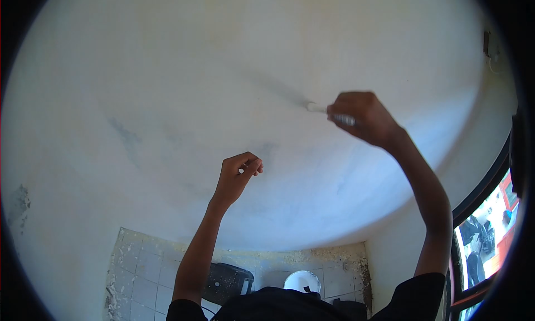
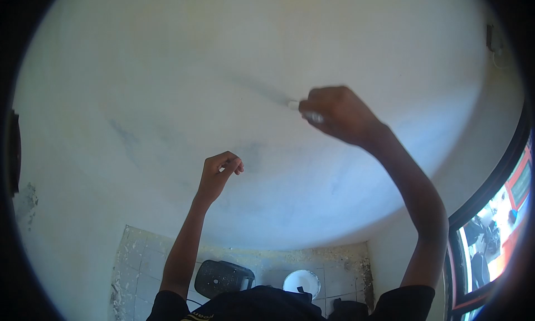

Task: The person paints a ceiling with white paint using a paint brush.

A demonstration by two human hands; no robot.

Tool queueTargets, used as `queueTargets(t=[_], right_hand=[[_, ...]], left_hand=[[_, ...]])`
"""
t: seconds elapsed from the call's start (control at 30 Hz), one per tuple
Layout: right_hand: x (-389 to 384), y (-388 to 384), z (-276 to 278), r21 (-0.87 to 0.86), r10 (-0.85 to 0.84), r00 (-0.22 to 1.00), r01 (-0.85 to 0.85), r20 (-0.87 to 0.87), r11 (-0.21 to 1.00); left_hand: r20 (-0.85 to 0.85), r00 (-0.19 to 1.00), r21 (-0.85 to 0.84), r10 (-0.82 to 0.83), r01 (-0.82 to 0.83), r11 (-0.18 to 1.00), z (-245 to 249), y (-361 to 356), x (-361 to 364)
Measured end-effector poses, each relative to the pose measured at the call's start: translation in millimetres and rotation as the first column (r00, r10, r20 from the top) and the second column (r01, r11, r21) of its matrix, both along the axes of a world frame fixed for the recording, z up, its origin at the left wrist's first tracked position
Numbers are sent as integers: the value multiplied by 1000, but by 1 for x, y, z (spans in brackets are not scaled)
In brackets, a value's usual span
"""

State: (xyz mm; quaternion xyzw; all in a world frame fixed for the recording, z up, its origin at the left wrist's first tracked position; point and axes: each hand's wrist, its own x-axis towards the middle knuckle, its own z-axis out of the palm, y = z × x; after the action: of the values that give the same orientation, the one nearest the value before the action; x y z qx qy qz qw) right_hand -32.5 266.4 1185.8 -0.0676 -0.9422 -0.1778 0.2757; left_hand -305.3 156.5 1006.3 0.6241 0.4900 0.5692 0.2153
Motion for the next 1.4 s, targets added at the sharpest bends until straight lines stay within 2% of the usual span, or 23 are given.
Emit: queueTargets(t=[0.03, 0.13, 0.23, 0.3, 0.4, 0.5, 0.57, 0.63, 0.7, 0.77, 0.8, 0.83, 0.9, 0.93, 1.0, 1.07, 1.13, 1.2, 1.23, 1.3, 1.37, 1.4], right_hand=[[-4, 4, 15, 16, 48, 999, -48, -26, 999], [-17, 17, 70, 179, 32, 992, -9, -126, 984], [-33, 2, 111, 501, 127, 957, 20, -259, 865], [-41, 0, 117, 636, 242, 904, 42, -353, 771], [-38, 18, 85, 528, 241, 921, -46, -306, 848], [-24, 39, 19, 394, 180, 969, -101, -168, 913], [-14, 24, 0, 136, 60, 998, -54, -36, 989], [-4, 18, -1, -45, 45, 994, -50, -97, 998], [4, 41, 15, 53, 93, 977, -84, -191, 995], [11, 42, 51, 89, -42, 958, 70, -285, 994], [14, 43, 71, 172, 20, 933, 45, -358, 984], [15, 38, 90, 318, 49, 915, 89, -401, 944], [11, 34, 103, 420, 64, 848, 193, -526, 887], [7, 35, 101, 420, 64, 850, 192, -524, 887], [-1, 33, 85, 565, 134, 863, 193, -486, 802], [-15, 36, 45, 413, 94, 908, 93, -409, 906], [-28, 39, -2, 343, 143, 950, -41, -278, 938], [-24, 26, -24, 174, 29, 989, -2, -147, 985], [-24, 19, -26, 143, -2, 991, 22, -137, 989], [-24, 10, -12, 194, 56, 968, -8, -243, 981], [-40, -5, 14, 102, 89, 921, -54, -379, 993], [-47, -12, 32, 86, -2, 940, 34, -342, 996]], left_hand=[[0, 1000, -4, -1, 1, 1000, 1, 1, -1], [14, 1000, 48, -16, 16, 999, -1, 0, 11], [14, 999, 73, -36, 35, 997, 3, 0, 11], [12, 999, 23, -42, 42, 999, 4, -4, 11], [-8, 999, -2, -32, 32, 999, 2, -1, 12], [-4, 1000, -4, -24, 24, 1000, -4, 11, 16], [4, 1000, 16, -28, 28, 999, -11, 13, 11], [7, 1000, 34, -30, 30, 999, -13, 17, 3], [24, 999, 11, -40, 40, 999, -17, 23, -1], [15, 999, 16, -37, 37, 999, -14, 18, 3], [5, 999, 24, -34, 34, 999, -10, 14, 7], [1, 999, 28, -39, 39, 999, -8, 13, 9], [-6, 999, 44, -45, 45, 998, -9, 13, 11], [-3, 999, 44, -45, 45, 998, -10, 13, 9], [-39, 997, 38, -65, 66, 997, -12, 11, 5], [-27, 997, 33, -68, 69, 997, -15, 15, -5], [-12, 998, 32, -69, 69, 997, -20, 13, -15], [-15, 998, 20, -59, 59, 998, -21, 15, -16], [-16, 999, 29, -51, 52, 998, -20, 17, -15], [-15, 999, 12, -46, 46, 999, -20, 13, -13], [-2, 999, 31, -51, 51, 998, -19, 5, -15], [13, 998, 49, -59, 58, 997, -18, 1, -18]])
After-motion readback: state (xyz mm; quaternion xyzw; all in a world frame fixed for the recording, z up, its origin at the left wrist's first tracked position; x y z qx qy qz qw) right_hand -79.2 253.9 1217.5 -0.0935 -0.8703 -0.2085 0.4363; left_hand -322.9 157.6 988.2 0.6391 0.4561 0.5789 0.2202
